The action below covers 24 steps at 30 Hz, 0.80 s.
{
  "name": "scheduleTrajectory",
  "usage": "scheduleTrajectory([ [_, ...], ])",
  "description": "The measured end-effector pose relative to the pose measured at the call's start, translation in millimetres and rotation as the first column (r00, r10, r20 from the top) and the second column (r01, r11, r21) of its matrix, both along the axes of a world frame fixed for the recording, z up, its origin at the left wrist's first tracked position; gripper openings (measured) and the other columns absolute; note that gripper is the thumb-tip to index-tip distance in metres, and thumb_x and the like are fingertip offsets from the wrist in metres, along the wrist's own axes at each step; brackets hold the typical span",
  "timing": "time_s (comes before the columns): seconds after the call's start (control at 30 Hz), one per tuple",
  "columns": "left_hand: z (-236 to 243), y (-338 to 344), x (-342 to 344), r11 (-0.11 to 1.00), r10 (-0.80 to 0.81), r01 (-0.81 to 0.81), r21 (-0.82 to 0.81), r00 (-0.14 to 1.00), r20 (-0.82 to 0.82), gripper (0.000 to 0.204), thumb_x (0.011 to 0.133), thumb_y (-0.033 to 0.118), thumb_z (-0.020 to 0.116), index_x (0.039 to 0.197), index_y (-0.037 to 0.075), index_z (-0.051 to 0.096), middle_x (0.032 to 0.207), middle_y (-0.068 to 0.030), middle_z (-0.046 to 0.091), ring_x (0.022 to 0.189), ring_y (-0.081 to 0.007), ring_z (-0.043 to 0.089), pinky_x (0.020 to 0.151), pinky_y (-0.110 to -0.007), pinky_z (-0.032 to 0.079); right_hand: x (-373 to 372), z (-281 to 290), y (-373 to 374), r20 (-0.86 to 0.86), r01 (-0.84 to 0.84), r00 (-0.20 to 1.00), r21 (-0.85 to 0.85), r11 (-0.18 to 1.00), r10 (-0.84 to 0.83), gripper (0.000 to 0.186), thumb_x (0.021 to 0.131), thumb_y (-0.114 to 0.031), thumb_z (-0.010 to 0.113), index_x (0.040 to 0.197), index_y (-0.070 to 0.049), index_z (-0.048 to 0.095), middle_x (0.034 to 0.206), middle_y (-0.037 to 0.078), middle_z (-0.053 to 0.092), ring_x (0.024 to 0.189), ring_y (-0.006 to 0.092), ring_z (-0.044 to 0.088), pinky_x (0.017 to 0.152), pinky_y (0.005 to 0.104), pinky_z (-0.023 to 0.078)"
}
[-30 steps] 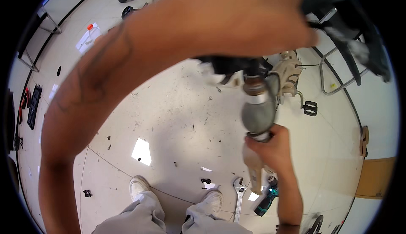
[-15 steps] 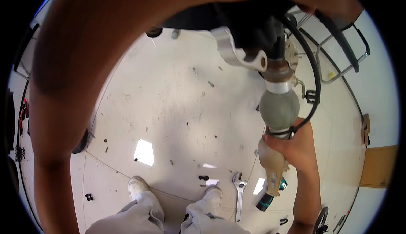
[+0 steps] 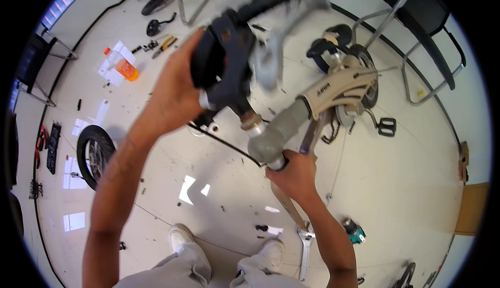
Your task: The person is repairing a bicycle's handlebar brake assembly. They use a wrench to tighten a bolt on the brake lever and then use a power drill to secure the handlebar grip.
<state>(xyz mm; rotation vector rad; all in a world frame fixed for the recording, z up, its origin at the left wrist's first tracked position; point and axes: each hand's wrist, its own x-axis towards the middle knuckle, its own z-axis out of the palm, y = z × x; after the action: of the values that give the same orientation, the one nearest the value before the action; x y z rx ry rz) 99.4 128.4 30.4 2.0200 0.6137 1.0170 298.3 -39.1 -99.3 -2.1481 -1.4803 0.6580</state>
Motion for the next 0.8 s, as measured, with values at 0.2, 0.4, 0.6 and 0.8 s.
scheduleTrajectory([
  [0.2, -6, -23, 0, 0.971, -0.039, -0.001, -0.24, 0.986, -0.159, 0.035, 0.084, 0.002, 0.072, 0.108, 0.003, 0.047, 0.081, -0.0085, 0.065, 0.072, -0.0194, 0.063, 0.069, -0.033, 0.051, -11, -26, -4, 0.057, 0.015, 0.998, 0.136, 0.991, -0.023, 0.031, 0.064, -0.025, 0.082, 0.081, -0.002, 0.072, 0.07, 0.017, 0.069, 0.068, 0.0354, 0.068, 0.065, 0.0422, 0.054],
  [0.4, -19, -46, -24, 0.96, 0.034, -0.086, -0.266, 0.98, -0.196, 0.03, 0.083, -0.002, 0.07, 0.108, 0.004, 0.055, 0.078, -0.0104, 0.061, 0.065, -0.0187, 0.056, 0.064, -0.031, 0.047, -13, 15, -29, 0.277, -0.144, 0.955, 0.112, 0.983, 0.108, 0.034, 0.069, -0.021, 0.084, 0.092, 0.0, 0.07, 0.099, 0.019, 0.071, 0.083, 0.0361, 0.068, 0.074, 0.0404, 0.055],
  [0.6, -26, -52, -29, 0.944, 0.031, -0.08, -0.319, 0.988, -0.154, 0.035, 0.08, -0.004, 0.071, 0.11, 0.003, 0.056, 0.075, -0.0078, 0.059, 0.063, -0.0159, 0.054, 0.06, -0.029, 0.045, -34, 130, -32, -0.692, 0.116, 0.674, 0.445, 0.888, 0.259, 0.031, 0.083, -0.01, 0.078, 0.109, 0.003, 0.067, 0.094, 0.01, 0.071, 0.078, 0.0141, 0.067, 0.067, 0.0263, 0.052],
  [0.8, -23, -62, -31, 0.935, 0.093, -0.123, -0.334, 0.99, -0.104, 0.037, 0.082, -0.003, 0.073, 0.111, 0.004, 0.052, 0.079, -0.0103, 0.063, 0.068, -0.0207, 0.059, 0.064, -0.032, 0.046, -64, 147, 9, -0.421, 0.022, 0.833, 0.673, 0.739, 0.359, 0.028, 0.081, 0.0, 0.076, 0.106, 0.003, 0.064, 0.097, 0.012, 0.067, 0.07, 0.0125, 0.062, 0.061, 0.0236, 0.048],
])
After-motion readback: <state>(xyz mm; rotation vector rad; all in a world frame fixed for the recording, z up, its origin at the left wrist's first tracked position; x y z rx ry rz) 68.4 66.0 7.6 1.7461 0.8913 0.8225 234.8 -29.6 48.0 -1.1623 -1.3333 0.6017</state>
